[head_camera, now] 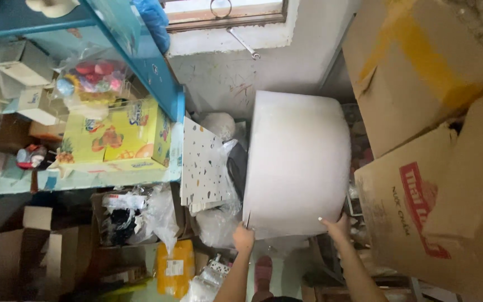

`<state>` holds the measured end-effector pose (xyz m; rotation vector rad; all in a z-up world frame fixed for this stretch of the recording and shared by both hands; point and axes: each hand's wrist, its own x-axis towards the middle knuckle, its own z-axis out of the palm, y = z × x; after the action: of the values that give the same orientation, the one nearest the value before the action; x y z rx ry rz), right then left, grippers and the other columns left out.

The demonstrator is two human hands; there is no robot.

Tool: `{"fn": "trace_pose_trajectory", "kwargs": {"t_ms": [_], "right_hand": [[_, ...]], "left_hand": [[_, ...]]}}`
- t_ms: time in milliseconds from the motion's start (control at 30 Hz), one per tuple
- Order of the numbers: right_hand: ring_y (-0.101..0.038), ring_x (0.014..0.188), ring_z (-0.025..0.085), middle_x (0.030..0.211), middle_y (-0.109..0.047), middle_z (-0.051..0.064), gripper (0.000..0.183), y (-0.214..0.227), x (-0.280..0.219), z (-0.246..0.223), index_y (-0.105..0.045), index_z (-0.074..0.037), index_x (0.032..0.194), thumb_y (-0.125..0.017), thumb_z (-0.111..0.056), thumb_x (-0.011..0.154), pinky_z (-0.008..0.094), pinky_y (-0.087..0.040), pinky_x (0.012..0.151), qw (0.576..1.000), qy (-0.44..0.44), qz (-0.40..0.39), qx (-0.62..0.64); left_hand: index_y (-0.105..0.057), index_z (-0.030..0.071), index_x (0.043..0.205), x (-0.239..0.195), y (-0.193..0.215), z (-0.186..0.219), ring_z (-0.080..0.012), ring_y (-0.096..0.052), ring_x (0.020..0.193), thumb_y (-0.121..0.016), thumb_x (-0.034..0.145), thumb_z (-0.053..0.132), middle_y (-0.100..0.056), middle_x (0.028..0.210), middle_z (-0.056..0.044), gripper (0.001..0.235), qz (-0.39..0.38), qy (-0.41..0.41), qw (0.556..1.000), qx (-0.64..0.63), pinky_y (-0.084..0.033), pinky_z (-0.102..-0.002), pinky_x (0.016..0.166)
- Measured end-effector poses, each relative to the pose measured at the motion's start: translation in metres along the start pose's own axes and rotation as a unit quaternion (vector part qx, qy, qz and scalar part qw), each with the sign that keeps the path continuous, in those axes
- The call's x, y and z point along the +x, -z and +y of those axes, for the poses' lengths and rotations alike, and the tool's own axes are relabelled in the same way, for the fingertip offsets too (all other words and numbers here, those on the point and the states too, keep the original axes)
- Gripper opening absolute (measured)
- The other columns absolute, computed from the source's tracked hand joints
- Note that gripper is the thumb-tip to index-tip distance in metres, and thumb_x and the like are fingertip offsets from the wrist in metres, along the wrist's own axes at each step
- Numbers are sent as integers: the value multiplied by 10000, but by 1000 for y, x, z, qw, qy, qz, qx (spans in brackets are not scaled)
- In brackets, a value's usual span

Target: Cutting pieces of bubble wrap from a large roll using scissors.

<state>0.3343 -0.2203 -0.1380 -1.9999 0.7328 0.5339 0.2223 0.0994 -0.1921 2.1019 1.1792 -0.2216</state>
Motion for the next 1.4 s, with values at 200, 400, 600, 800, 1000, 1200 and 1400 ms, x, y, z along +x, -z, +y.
{"fn": "trace_pose_trajectory", "kwargs": {"t_ms": [200, 400, 600, 800, 1000, 1200, 1400], "right_hand": [[-549, 1311, 365, 1466, -528, 215, 926, -15, -22, 72, -422, 16, 1508, -837, -346, 763, 503, -496, 1028, 992, -70, -74, 67], [-566, 1265, 341, 1420, -555, 195, 786, 0, -77, 159, -471, 23, 1456, -758, -414, 868, 485, -470, 1030, 962, 3, -176, 208], [-597, 1155, 288, 1260, -653, 107, 557, 53, -143, 228, -593, -17, 1351, -682, -363, 925, 457, -478, 1014, 795, -11, -376, 476], [-667, 1137, 211, 1213, -751, 64, 415, 186, -311, 125, -760, -78, 1181, -790, -214, 790, 428, -500, 1010, 868, 328, -370, -41], [-665, 1189, 303, 1292, -685, 194, 624, 258, -307, 135, -562, 22, 1495, -758, -78, 912, 528, -515, 1045, 695, 335, -564, 295], [-630, 1227, 424, 1319, -626, 277, 914, 260, -392, 193, -301, -1, 1617, -743, -159, 833, 557, -511, 1036, 710, 211, -555, 378], [-616, 1198, 348, 1362, -597, 187, 711, 227, -440, 257, -391, -12, 1545, -643, -217, 913, 560, -487, 1026, 913, 161, -246, 283]], "left_hand": [[-743, -54, 976, -28, -32, -50, -186, -550, 509, -766, 766, 182, -584, 668, -45, 316, -253, 19, 928, -272, -433, -362, 440], [-584, 77, 1059, -153, 89, -49, -122, -481, 509, -630, 985, 285, -528, 686, 12, 226, -393, -16, 792, -466, -413, -295, 456], [-573, 126, 1194, -300, 192, -7, -85, -417, 480, -658, 885, 197, -739, 838, -1, 328, -298, -28, 818, -492, -376, -261, 453], [-731, 45, 1135, -334, 164, -59, -60, -395, 494, -778, 883, 184, -526, 659, 31, 292, -287, -159, 834, -444, -311, -249, 453], [-648, 134, 1121, -400, 260, -20, -19, -323, 447, -709, 892, 188, -841, 1044, -54, 243, -372, -135, 679, -618, -308, -216, 469], [-756, 76, 1148, -422, 192, -81, -57, -394, 480, -795, 863, 292, -605, 750, -61, 359, -383, -184, 846, -322, -317, -254, 431], [-675, -34, 1135, -521, 165, -239, -73, -432, 487, -726, 879, 235, -795, 828, -24, 375, -427, -156, 859, -237, -351, -263, 427]]}}
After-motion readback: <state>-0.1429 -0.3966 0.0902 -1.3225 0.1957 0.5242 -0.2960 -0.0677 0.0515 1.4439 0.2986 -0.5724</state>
